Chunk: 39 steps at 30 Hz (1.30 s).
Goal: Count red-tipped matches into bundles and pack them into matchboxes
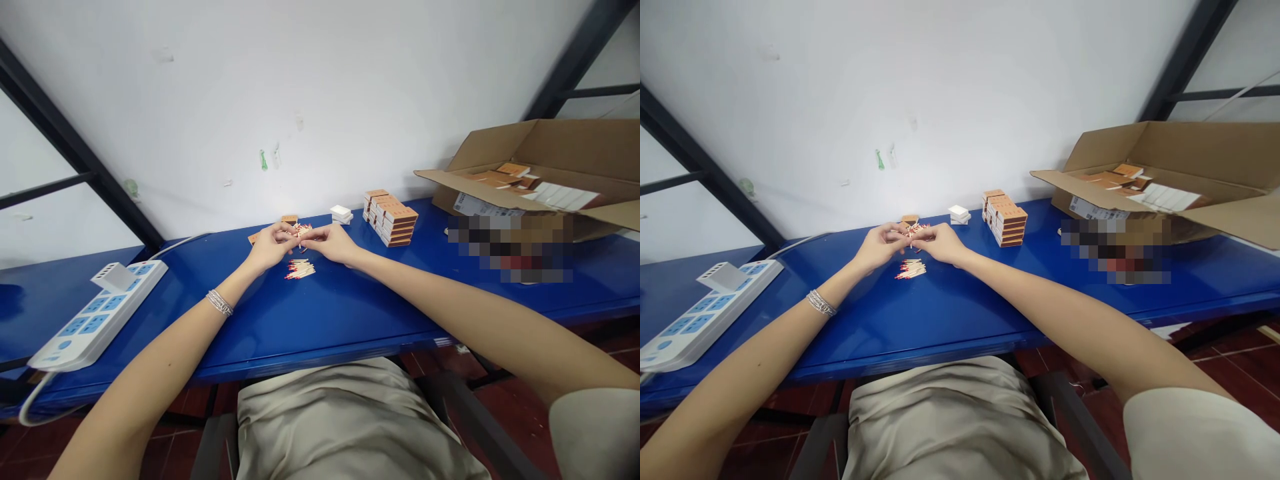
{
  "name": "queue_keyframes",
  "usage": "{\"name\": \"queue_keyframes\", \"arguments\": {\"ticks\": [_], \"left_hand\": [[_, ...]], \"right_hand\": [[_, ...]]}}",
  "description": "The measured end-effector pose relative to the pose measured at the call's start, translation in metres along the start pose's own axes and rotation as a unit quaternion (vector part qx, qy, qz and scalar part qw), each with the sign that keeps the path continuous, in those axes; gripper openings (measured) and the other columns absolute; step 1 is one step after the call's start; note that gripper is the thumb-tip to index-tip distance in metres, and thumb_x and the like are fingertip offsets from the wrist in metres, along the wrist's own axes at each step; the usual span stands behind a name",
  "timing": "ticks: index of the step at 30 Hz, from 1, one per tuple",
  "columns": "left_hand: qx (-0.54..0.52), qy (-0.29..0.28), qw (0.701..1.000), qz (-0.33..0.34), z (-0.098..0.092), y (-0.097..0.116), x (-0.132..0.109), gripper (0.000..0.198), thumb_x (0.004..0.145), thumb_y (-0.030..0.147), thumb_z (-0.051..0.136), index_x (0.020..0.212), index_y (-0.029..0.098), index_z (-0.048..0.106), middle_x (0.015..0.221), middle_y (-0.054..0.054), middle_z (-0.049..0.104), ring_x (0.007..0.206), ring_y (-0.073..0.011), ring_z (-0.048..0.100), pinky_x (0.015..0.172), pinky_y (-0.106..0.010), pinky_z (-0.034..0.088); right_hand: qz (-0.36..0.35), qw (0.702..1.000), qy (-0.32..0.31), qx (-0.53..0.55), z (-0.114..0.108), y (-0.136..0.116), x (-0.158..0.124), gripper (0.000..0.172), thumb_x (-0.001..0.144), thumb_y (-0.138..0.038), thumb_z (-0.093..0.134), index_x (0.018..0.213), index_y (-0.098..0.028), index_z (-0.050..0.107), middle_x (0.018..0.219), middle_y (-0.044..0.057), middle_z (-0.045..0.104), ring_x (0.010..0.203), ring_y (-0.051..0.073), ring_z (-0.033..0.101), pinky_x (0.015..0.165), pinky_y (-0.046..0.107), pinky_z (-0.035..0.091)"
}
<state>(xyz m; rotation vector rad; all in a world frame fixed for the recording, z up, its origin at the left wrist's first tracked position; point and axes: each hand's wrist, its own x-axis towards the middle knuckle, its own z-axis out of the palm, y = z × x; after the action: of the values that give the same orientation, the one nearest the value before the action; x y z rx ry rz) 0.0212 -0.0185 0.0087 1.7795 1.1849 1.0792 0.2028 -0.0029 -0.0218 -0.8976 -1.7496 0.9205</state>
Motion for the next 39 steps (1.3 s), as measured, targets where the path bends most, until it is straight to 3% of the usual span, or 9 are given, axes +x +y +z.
{"name": "queue_keyframes", "arguments": {"ticks": [8, 11, 14, 17, 21, 25, 33, 37, 39], "left_hand": [[-0.008, 0.015, 0.999, -0.034, 0.004, 0.002, -0.002, 0.045, 0.062, 0.047, 0.086, 0.082, 0.017, 0.059, 0.066, -0.003, 0.071, 0.052, -0.0113, 0.058, 0.053, -0.024, 0.042], [0.01, 0.038, 0.999, -0.028, 0.0, -0.002, 0.003, 0.046, 0.07, 0.059, 0.076, 0.079, 0.016, 0.063, 0.07, -0.004, 0.071, 0.05, -0.0098, 0.055, 0.05, -0.023, 0.039], [0.006, 0.073, 0.997, -0.039, -0.007, -0.013, 0.01, 0.051, 0.08, 0.066, 0.062, 0.075, 0.016, 0.063, 0.076, -0.005, 0.071, 0.049, -0.0088, 0.054, 0.05, -0.023, 0.039], [0.04, 0.082, 0.995, -0.046, -0.013, -0.024, 0.015, 0.047, 0.082, 0.063, 0.061, 0.074, 0.017, 0.063, 0.077, -0.005, 0.071, 0.05, -0.009, 0.053, 0.051, -0.023, 0.04], [0.165, 0.054, 0.985, -0.002, -0.016, -0.031, 0.016, 0.027, 0.08, 0.045, 0.065, 0.074, 0.019, 0.062, 0.073, -0.004, 0.07, 0.06, -0.0155, 0.059, 0.059, -0.027, 0.044], [0.311, 0.006, 0.948, 0.065, -0.017, -0.031, 0.013, 0.009, 0.073, 0.027, 0.067, 0.078, 0.021, 0.062, 0.073, -0.003, 0.07, 0.071, -0.0203, 0.064, 0.067, -0.031, 0.046], [0.337, -0.013, 0.937, 0.092, -0.015, -0.035, 0.013, 0.021, 0.08, 0.026, 0.062, 0.099, 0.021, 0.059, 0.068, 0.0, 0.065, 0.068, -0.0214, 0.06, 0.07, -0.033, 0.044], [0.341, -0.008, 0.934, 0.107, -0.011, -0.039, 0.017, 0.01, 0.081, 0.025, 0.061, 0.09, 0.02, 0.062, 0.068, -0.001, 0.062, 0.068, -0.0207, 0.058, 0.071, -0.032, 0.043], [0.335, -0.003, 0.936, 0.11, -0.01, -0.04, 0.018, 0.007, 0.08, 0.024, 0.061, 0.086, 0.02, 0.062, 0.07, -0.002, 0.063, 0.069, -0.0206, 0.058, 0.072, -0.032, 0.044]], "right_hand": [[-0.008, 0.999, 0.009, 0.044, 0.001, 0.001, 0.002, 0.014, 0.073, -0.023, 0.076, 0.083, -0.014, 0.076, 0.082, 0.006, 0.077, 0.075, 0.017, 0.07, 0.073, 0.029, 0.055], [-0.039, 0.998, -0.005, -0.053, -0.001, 0.0, 0.0, 0.012, 0.077, -0.016, 0.069, 0.086, -0.014, 0.077, 0.083, 0.006, 0.077, 0.073, 0.016, 0.068, 0.071, 0.027, 0.052], [-0.096, 0.975, -0.081, -0.183, -0.003, -0.003, -0.003, 0.018, 0.076, -0.011, 0.066, 0.089, -0.015, 0.079, 0.083, 0.004, 0.076, 0.072, 0.015, 0.066, 0.07, 0.025, 0.048], [-0.103, 0.959, -0.137, -0.225, -0.005, -0.004, -0.003, 0.023, 0.077, -0.011, 0.067, 0.095, -0.016, 0.079, 0.086, 0.004, 0.076, 0.073, 0.015, 0.066, 0.071, 0.025, 0.047], [-0.108, 0.957, -0.065, -0.261, -0.012, 0.005, 0.002, 0.025, 0.083, -0.008, 0.061, 0.1, -0.016, 0.077, 0.095, 0.007, 0.075, 0.079, 0.016, 0.065, 0.077, 0.027, 0.047], [-0.118, 0.932, -0.071, -0.336, -0.019, 0.017, 0.007, 0.024, 0.084, -0.011, 0.063, 0.104, -0.014, 0.075, 0.103, 0.012, 0.069, 0.085, 0.019, 0.062, 0.082, 0.031, 0.046], [-0.095, 0.914, -0.092, -0.383, -0.017, 0.011, 0.007, 0.016, 0.085, -0.007, 0.056, 0.086, -0.012, 0.071, 0.093, 0.012, 0.067, 0.084, 0.02, 0.06, 0.079, 0.029, 0.043], [-0.074, 0.939, -0.084, -0.325, -0.013, -0.005, -0.001, 0.017, 0.084, -0.007, 0.055, 0.09, -0.012, 0.069, 0.085, 0.008, 0.07, 0.075, 0.016, 0.061, 0.073, 0.026, 0.043], [-0.079, 0.95, -0.116, -0.278, -0.009, -0.012, -0.004, 0.016, 0.083, -0.007, 0.057, 0.089, -0.014, 0.07, 0.082, 0.005, 0.072, 0.073, 0.014, 0.062, 0.071, 0.024, 0.044]]}}
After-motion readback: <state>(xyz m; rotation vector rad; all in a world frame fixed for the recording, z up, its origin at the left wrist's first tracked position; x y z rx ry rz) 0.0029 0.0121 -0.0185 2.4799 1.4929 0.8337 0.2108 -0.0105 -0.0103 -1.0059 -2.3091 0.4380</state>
